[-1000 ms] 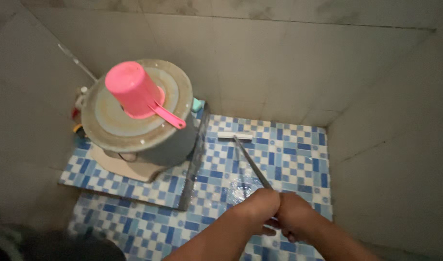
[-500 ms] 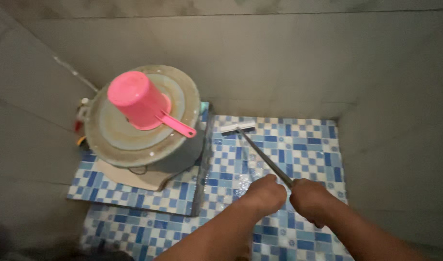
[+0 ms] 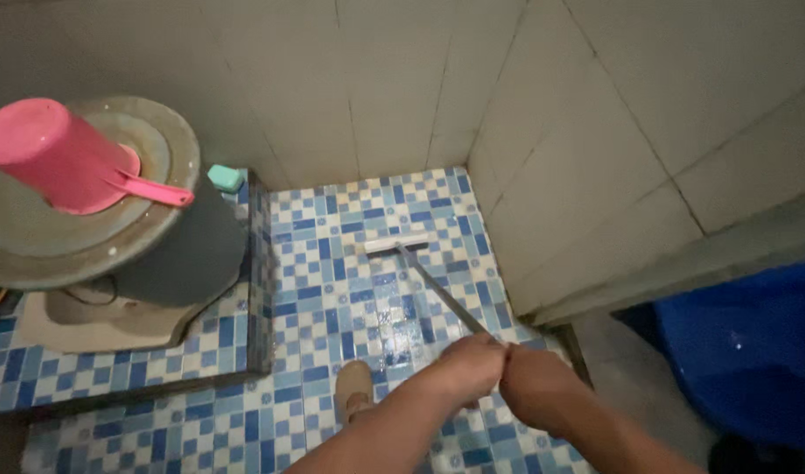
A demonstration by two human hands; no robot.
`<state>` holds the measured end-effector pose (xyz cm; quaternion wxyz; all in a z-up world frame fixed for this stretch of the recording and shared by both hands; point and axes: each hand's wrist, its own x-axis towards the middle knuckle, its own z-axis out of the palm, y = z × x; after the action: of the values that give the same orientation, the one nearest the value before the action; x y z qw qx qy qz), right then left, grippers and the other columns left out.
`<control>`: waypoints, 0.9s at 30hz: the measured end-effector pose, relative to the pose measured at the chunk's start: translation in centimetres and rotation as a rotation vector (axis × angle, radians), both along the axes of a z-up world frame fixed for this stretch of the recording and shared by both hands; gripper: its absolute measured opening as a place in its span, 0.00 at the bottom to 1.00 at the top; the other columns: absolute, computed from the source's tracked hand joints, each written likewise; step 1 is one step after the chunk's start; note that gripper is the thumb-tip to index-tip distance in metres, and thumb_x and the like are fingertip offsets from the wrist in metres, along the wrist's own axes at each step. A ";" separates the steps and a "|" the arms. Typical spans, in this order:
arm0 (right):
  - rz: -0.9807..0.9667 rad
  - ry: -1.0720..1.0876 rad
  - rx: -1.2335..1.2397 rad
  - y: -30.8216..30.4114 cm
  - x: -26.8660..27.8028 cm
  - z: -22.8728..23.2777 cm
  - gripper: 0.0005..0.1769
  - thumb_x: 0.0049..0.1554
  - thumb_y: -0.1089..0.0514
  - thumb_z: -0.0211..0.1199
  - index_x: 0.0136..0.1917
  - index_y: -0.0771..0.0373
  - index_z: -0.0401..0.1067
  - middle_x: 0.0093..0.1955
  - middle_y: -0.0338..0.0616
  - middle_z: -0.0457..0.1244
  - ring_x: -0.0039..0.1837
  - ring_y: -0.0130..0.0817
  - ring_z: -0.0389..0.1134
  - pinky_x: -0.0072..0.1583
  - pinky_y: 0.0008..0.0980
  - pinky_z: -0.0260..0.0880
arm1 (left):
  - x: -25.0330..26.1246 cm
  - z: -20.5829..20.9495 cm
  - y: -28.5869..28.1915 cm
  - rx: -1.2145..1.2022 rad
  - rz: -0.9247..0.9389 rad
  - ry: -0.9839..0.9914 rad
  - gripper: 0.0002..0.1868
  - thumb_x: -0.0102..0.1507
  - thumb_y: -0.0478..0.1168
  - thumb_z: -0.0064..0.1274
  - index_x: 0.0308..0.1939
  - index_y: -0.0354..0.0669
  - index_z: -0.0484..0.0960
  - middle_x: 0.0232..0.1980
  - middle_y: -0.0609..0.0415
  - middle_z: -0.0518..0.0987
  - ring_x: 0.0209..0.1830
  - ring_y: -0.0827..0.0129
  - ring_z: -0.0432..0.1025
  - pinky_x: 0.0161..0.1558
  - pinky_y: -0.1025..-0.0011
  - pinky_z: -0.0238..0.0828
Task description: The person uses a squeegee to push water across a tiled floor in a small room. They repeatedly move the squeegee back and forth to clear water from the surface. The person then picks up a pink cup and scoops water from a bucket.
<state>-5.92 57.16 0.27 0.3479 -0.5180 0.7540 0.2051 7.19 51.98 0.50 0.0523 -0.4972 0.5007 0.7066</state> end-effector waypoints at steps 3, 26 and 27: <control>-0.082 -0.041 0.014 1.0 0.8 1.4 0.18 0.63 0.56 0.52 0.65 0.56 0.69 0.59 0.53 0.71 0.58 0.48 0.74 0.58 0.44 0.78 | -0.8 0.3 1.7 0.021 -0.050 -0.061 0.25 0.73 0.55 0.31 0.64 0.48 0.73 0.52 0.47 0.78 0.48 0.57 0.75 0.47 0.57 0.76; -0.343 -0.091 0.044 -23.0 7.8 -0.8 0.20 0.67 0.60 0.47 0.71 0.64 0.60 0.53 0.59 0.69 0.45 0.48 0.76 0.44 0.45 0.79 | 12.0 -8.6 -21.8 -0.270 0.003 -0.203 0.23 0.71 0.49 0.37 0.53 0.35 0.81 0.47 0.43 0.81 0.37 0.58 0.73 0.39 0.60 0.72; -0.278 -0.090 0.065 -22.5 7.7 -0.3 0.20 0.67 0.60 0.48 0.71 0.64 0.61 0.53 0.58 0.69 0.45 0.47 0.76 0.44 0.45 0.79 | 11.8 -9.0 -22.0 -0.278 -0.013 -0.203 0.23 0.71 0.48 0.38 0.54 0.35 0.81 0.47 0.43 0.81 0.37 0.59 0.73 0.39 0.60 0.72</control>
<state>1.73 34.62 -0.06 0.4232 -0.4058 0.7949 0.1558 18.99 29.95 -8.45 0.0380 -0.5655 0.5887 0.5764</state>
